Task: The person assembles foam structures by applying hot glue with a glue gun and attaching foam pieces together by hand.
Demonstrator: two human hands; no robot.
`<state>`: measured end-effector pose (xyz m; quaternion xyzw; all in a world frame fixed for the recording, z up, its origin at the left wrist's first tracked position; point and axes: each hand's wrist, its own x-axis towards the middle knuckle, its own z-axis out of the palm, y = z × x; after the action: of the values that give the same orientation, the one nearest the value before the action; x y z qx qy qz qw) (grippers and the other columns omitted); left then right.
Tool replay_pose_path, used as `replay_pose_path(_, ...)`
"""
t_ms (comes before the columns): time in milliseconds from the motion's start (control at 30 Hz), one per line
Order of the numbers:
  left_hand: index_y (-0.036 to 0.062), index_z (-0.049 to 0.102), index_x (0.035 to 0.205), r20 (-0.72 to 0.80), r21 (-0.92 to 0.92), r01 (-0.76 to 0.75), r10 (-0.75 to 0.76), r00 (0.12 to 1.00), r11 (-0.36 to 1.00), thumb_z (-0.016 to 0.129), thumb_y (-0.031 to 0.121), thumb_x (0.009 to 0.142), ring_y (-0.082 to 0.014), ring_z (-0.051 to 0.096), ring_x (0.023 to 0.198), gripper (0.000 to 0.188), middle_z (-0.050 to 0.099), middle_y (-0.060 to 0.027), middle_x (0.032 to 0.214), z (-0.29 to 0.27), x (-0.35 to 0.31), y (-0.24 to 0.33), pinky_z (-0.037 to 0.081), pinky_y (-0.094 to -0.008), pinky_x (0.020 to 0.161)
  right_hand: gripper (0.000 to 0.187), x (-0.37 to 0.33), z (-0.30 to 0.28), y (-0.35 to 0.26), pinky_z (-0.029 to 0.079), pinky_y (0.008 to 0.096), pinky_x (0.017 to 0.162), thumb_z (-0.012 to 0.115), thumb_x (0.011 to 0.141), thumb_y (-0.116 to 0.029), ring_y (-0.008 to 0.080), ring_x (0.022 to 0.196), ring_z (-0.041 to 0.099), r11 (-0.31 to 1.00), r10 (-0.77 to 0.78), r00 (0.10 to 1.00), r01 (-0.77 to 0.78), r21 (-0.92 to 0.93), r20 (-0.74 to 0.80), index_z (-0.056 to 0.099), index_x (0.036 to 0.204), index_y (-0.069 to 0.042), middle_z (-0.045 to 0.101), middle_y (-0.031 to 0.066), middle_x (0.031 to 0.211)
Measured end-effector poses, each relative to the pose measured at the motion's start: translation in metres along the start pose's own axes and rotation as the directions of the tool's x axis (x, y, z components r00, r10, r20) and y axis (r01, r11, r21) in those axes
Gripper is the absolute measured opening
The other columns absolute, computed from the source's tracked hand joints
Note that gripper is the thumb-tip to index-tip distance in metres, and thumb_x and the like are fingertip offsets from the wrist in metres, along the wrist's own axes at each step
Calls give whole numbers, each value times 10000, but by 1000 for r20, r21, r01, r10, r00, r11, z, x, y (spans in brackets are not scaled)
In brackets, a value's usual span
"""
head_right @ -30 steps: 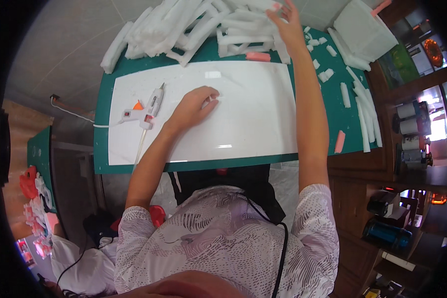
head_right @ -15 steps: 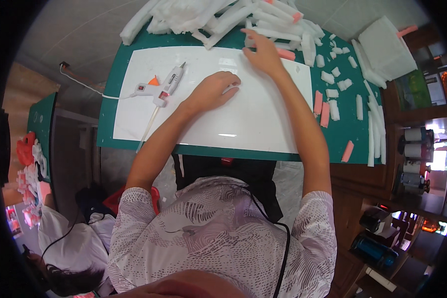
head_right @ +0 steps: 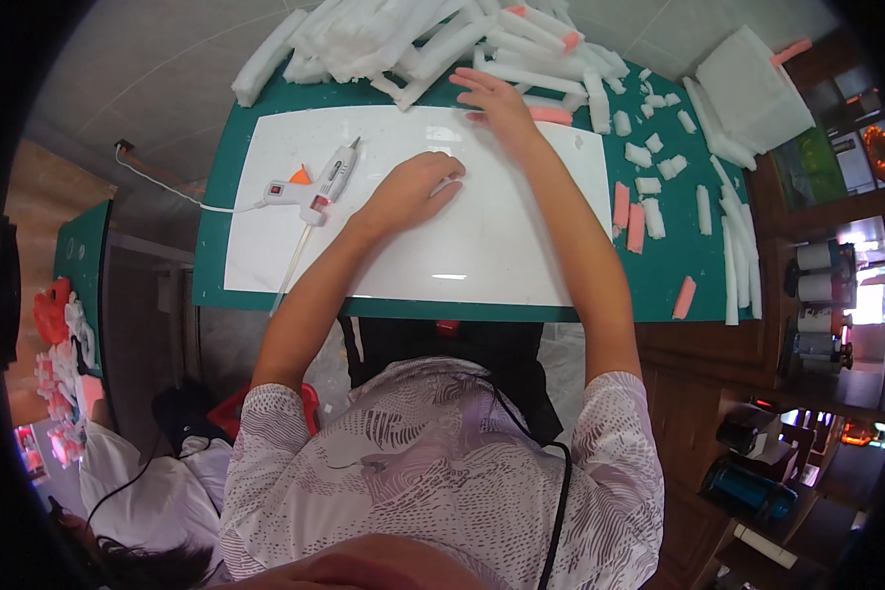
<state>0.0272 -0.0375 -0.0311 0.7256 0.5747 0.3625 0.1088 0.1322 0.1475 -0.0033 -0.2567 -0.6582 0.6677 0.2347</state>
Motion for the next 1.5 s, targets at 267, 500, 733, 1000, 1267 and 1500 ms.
replay_pose_path(267, 40, 615, 1000, -1, 16, -6, 6, 1000, 1000, 613, 129, 884, -320, 618, 968, 146, 650, -140, 969, 0, 1, 0, 498, -410, 850, 510, -33, -62, -41, 428, 336, 989, 581, 948, -141, 231, 1226, 511, 845, -194, 978, 208, 493, -80, 451, 1430, -36, 481, 72, 1479)
replay_pose_path(500, 28, 638, 1011, -17, -9, -8, 8, 1000, 1000, 614, 129, 891, -326, 622, 982, 159, 662, -149, 1000, 4, 2, 1, 498, -405, 864, 266, -94, -159, -58, 528, 349, 1018, 630, 925, 21, 300, 1178, 589, 577, -252, 887, 459, 676, -387, 555, 1180, 33, 627, 148, 1178)
replay_pose_path(733, 19, 645, 1015, 9, -42, 15, -14, 1000, 999, 628, 106, 888, -328, 631, 971, 154, 669, -155, 1009, -2, 3, 9, 500, -396, 870, 267, -196, -249, -58, 574, 274, 885, 631, 944, -20, 163, 910, 669, 742, -234, 844, 475, 472, -482, 551, 1192, 36, 658, 120, 1082)
replay_pose_path(1000, -2, 642, 1024, 42, -16, 31, -30, 999, 999, 644, 79, 880, -314, 635, 881, 166, 662, -162, 994, -6, 8, 22, 510, -365, 808, 253, -244, -228, -7, 518, 282, 694, 642, 926, -178, 136, 766, 628, 662, -284, 802, -231, -713, -525, 661, 1133, -34, 649, 23, 865)
replay_pose_path(1267, -6, 645, 1028, 69, -35, 123, -121, 990, 992, 633, 87, 896, -307, 633, 861, 161, 662, -161, 992, -4, 7, 21, 514, -357, 779, 423, -241, -167, 10, 524, 426, 755, 715, 769, -210, 336, 860, 656, 444, -222, 852, -344, -827, -474, 618, 1139, -29, 665, 189, 998)
replay_pose_path(1500, -4, 646, 1028, 58, -30, 108, -107, 993, 994, 631, 87, 895, -312, 633, 880, 162, 664, -163, 1004, -5, 6, 21, 513, -355, 795, 414, -234, -166, 1, 534, 393, 758, 712, 741, -172, 326, 860, 671, 566, -166, 823, -372, -736, -544, 623, 1114, -14, 672, 198, 1001)
